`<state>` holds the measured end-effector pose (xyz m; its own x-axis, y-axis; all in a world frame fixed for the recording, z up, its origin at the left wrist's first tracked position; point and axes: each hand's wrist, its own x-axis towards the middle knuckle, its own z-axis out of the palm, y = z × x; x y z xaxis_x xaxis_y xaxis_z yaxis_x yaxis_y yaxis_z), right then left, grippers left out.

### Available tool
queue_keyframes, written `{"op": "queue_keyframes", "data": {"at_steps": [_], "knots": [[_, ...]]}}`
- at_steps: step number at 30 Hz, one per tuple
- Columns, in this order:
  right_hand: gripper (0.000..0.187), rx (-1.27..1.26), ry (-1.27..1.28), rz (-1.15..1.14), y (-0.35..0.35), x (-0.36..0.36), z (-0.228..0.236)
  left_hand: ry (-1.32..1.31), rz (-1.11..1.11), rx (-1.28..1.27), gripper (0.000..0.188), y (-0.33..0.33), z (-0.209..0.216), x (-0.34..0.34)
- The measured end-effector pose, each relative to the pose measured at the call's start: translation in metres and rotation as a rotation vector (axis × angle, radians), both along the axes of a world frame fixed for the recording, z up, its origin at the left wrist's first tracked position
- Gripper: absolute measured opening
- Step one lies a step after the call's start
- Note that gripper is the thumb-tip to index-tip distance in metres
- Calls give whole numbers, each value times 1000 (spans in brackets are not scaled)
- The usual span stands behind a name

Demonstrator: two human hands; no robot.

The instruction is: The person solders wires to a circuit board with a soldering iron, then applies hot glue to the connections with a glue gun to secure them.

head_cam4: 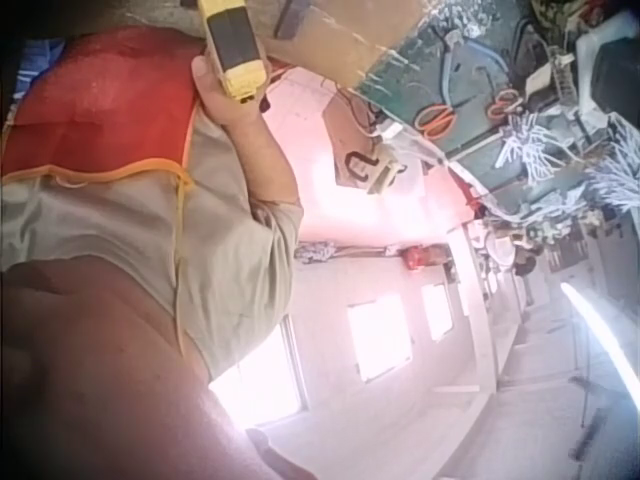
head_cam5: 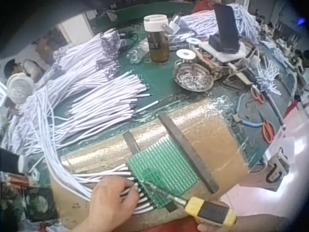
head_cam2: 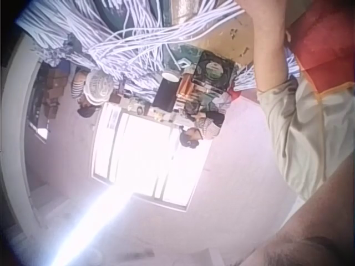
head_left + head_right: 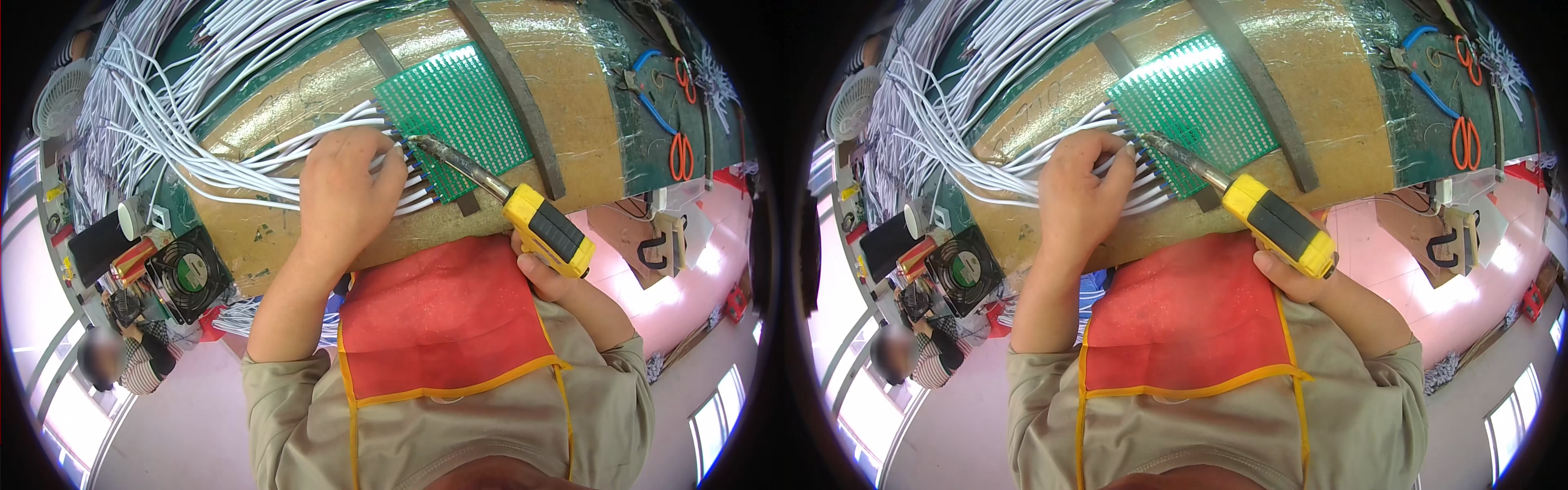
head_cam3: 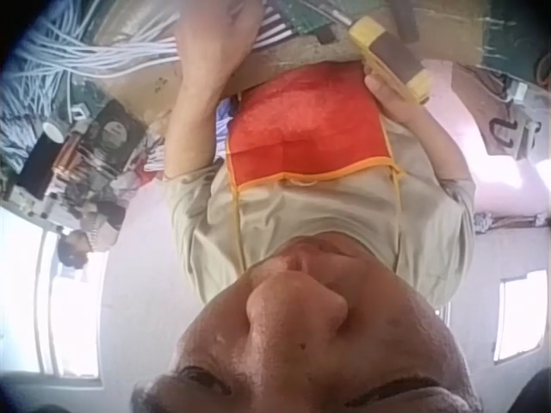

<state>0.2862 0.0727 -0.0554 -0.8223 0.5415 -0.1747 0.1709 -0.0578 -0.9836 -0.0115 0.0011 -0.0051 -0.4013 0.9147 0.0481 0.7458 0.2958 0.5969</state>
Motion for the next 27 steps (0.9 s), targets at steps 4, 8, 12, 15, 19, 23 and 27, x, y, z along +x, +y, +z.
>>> {"op": "queue_keyframes", "data": {"at_steps": [4, 8, 12, 15, 19, 23, 27], "knots": [[28, -187, 42, -30, -3, 5, -5, 6, 2, -7, 10, 1, 1, 0], [26, -130, 66, 24, -2, 11, -10, 1, 2, -17, 11, 1, 3, 0], [25, -143, 71, 66, 2, 10, -7, 5, 2, -23, 11, 0, 2, 0], [26, -99, 30, 60, 1, 10, -5, -3, 10, -24, 11, 0, 3, 0], [27, -93, 11, 46, 2, 10, -4, 8, -3, -21, 10, 1, 4, -1], [28, -92, 42, 52, 4, 7, -3, 45, -20, -28, 11, -2, 5, -3], [27, -26, 9, 58, 2, 9, -5, 31, -16, -71, 14, -3, 14, -7]]}}
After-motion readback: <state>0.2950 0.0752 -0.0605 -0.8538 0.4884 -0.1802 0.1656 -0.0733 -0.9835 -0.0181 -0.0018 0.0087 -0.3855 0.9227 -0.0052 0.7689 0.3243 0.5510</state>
